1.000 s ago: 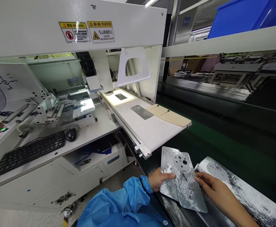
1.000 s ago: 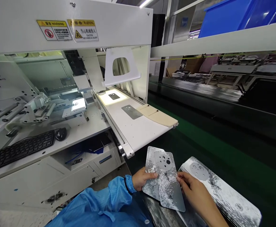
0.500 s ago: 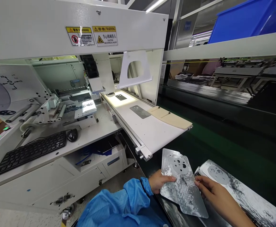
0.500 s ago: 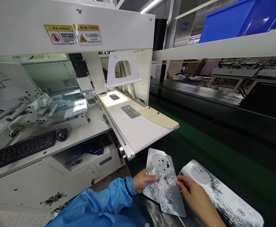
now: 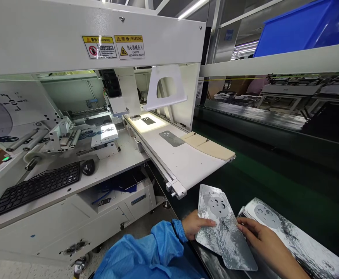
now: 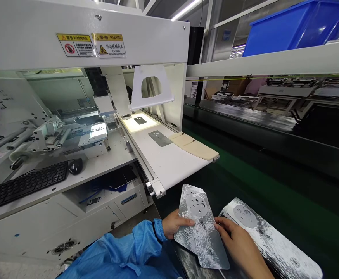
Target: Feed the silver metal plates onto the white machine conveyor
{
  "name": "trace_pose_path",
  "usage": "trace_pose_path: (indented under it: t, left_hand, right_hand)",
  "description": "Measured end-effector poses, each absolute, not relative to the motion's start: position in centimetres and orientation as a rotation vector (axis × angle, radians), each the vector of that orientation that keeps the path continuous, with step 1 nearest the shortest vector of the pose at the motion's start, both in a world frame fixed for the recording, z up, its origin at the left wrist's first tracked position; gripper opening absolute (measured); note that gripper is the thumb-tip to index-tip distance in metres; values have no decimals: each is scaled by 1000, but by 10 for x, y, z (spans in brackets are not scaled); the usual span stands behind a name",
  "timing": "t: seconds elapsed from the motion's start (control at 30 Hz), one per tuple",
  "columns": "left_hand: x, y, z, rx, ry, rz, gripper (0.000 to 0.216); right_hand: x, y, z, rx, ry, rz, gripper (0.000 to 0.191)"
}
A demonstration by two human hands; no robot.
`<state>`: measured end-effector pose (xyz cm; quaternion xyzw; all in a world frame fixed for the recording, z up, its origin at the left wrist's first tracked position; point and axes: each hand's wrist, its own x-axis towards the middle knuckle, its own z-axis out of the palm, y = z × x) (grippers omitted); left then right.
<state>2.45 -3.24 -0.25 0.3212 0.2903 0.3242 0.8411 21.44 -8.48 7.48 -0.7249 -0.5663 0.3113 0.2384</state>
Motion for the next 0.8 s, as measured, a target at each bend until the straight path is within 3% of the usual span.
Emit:
trace_pose_path:
  t: [0.8]
  left_hand:
    - [25, -32, -1, 646, 691, 687, 65]
  right_hand:
    - [223, -85, 62, -2088, -1559, 865, 58]
